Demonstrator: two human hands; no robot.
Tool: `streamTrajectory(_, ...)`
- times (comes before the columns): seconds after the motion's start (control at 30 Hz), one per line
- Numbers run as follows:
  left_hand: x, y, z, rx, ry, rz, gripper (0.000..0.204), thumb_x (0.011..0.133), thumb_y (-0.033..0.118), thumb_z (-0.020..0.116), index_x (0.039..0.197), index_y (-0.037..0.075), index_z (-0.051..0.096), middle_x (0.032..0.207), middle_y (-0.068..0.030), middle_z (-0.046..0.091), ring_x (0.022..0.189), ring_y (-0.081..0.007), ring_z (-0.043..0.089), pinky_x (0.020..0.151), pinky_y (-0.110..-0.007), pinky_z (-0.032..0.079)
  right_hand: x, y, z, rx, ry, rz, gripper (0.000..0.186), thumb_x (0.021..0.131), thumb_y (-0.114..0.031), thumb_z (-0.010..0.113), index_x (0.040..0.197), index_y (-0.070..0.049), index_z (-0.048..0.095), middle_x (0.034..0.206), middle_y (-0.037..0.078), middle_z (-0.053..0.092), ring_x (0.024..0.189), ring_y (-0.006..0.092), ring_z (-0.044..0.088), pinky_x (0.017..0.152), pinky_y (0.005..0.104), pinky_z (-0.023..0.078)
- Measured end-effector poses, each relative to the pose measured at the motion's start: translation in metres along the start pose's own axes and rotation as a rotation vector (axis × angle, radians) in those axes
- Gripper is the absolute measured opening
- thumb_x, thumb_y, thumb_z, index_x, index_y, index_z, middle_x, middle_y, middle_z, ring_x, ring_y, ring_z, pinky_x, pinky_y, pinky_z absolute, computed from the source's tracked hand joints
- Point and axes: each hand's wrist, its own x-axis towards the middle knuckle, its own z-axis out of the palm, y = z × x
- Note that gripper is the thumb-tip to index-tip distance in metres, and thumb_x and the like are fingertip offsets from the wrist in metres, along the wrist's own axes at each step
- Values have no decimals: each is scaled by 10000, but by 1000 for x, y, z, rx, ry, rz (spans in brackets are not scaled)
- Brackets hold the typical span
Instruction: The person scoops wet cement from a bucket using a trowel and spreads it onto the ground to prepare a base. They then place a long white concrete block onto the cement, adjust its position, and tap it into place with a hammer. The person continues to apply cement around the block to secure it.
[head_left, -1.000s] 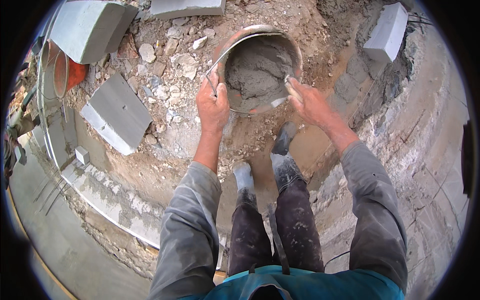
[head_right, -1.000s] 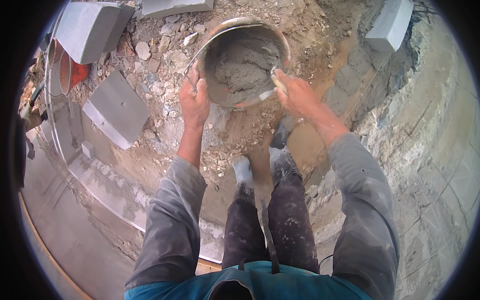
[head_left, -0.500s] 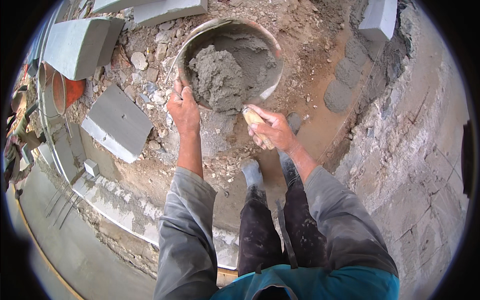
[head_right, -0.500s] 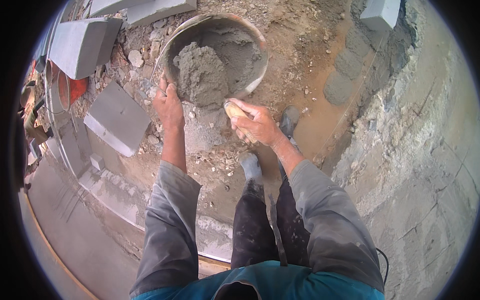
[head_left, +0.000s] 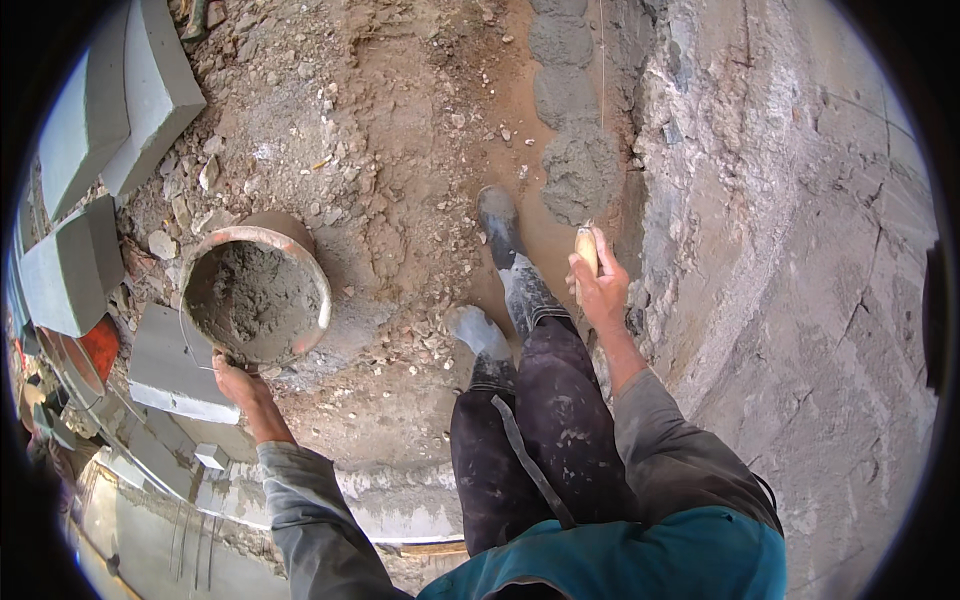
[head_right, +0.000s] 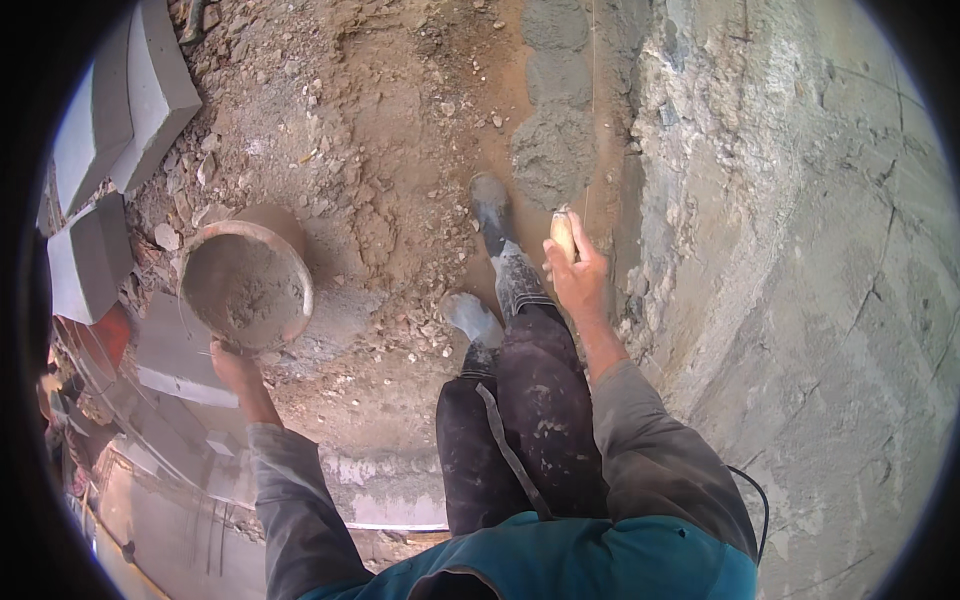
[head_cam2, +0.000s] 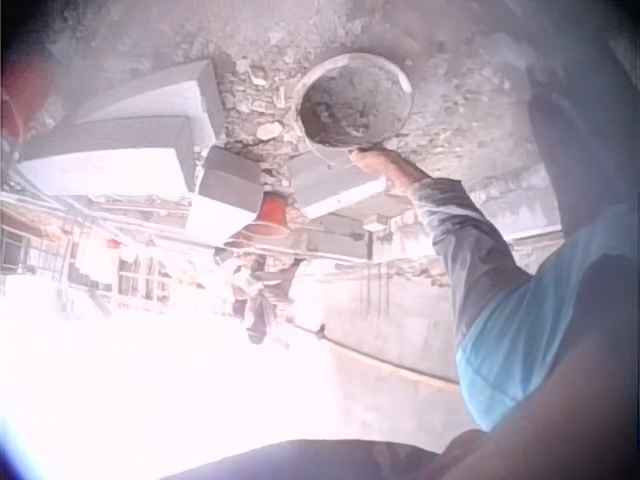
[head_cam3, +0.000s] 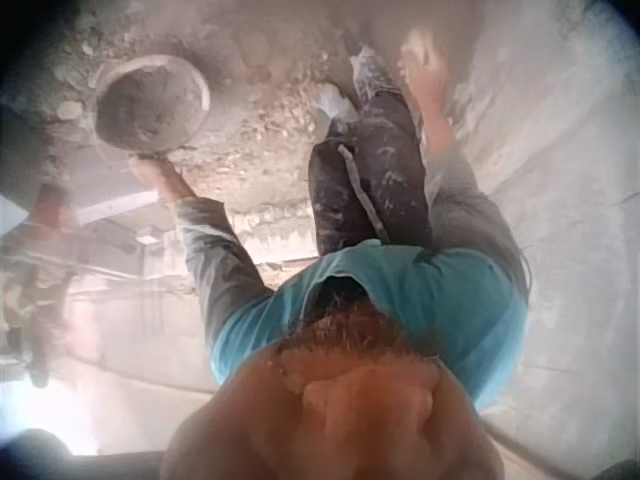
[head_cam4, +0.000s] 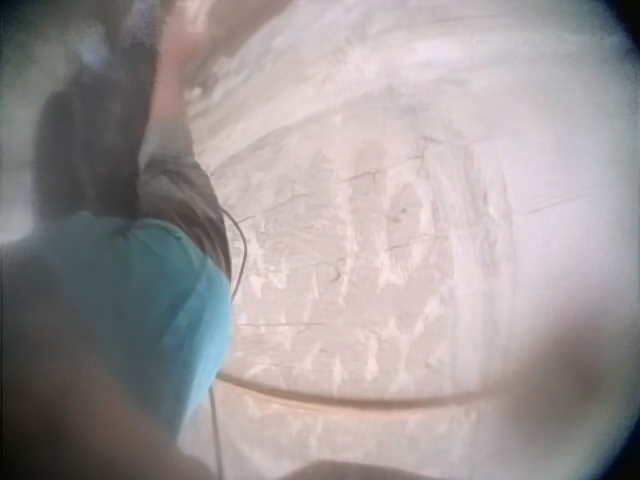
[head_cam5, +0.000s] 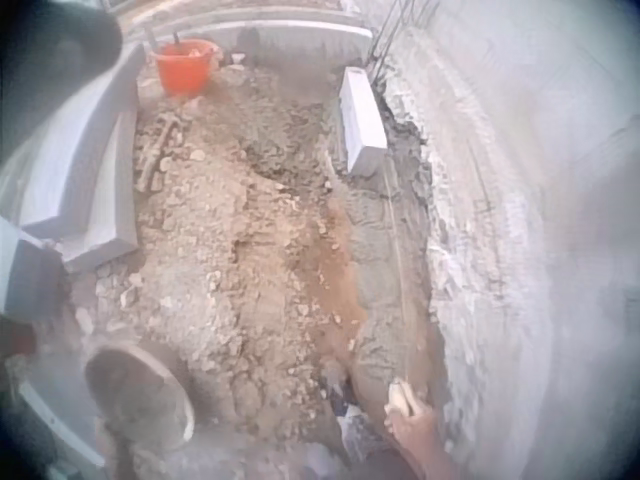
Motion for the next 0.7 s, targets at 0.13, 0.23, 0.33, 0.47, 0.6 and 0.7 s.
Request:
streamTrajectory(0.13, 28, -41, 14, -131, 20, -176, 337, 998, 319, 423, 1180, 83, 580, 1100, -70, 614, 848, -208, 620, 635, -330, 525, 133, 105, -12, -687, 418, -306, 541, 862, -101, 638, 1383, -64, 498, 963, 184, 697, 897, 344, 674, 787, 432, 525)
streamTrajectory(0.23, 25, -34, 2, -133, -31, -139, 348, 1005, 389, 420, 1136, 108, 577, 1032, -34, 613, 781, -181, 590, 602, -317, 489, 139, 101, 8, -694, 374, -82, 546, 839, -143, 668, 1354, -46, 515, 1077, 250, 664, 1014, 405, 643, 858, 447, 505)
streamTrajectory(0.33, 10, -25, 1, -97, 30, -238, 416, 1002, 460, 417, 1193, 121, 561, 1054, -38, 611, 832, -177, 584, 653, -323, 504, 89, 92, -4, -690, 205, -48, 542, 831, -146, 677, 1336, -25, 523, 1122, 252, 650, 1044, 398, 633, 878, 438, 499)
streamTrajectory(0.47, -35, -22, -11, 30, 55, -231, 612, 994, 509, 411, 1452, 109, 336, 1328, -161, 523, 1142, -284, 572, 820, -402, 520, 14, 66, -33, -765, -14, -115, 538, 852, -164, 627, 1358, -59, 475, 1127, 271, 628, 1057, 437, 601, 895, 473, 489)
streamTrajectory(0.6, -118, 1, -25, 177, 20, -193, 675, 1020, 410, 410, 1525, 24, 181, 1487, -244, 364, 1298, -349, 467, 1014, -494, 421, -37, -10, -56, -685, -51, -197, 547, 850, -186, 620, 1352, -34, 464, 1143, 269, 623, 1073, 443, 593, 925, 478, 472)
streamTrajectory(0.7, -169, -37, -68, 552, -99, 172, 644, 1004, 283, 457, 1485, -80, 230, 1444, -292, 396, 1348, -376, 407, 1109, -418, 318, -59, -62, -78, -658, -34, -235, 505, 825, -201, 641, 1277, -19, 504, 1087, 266, 636, 1035, 437, 608, 884, 476, 482)
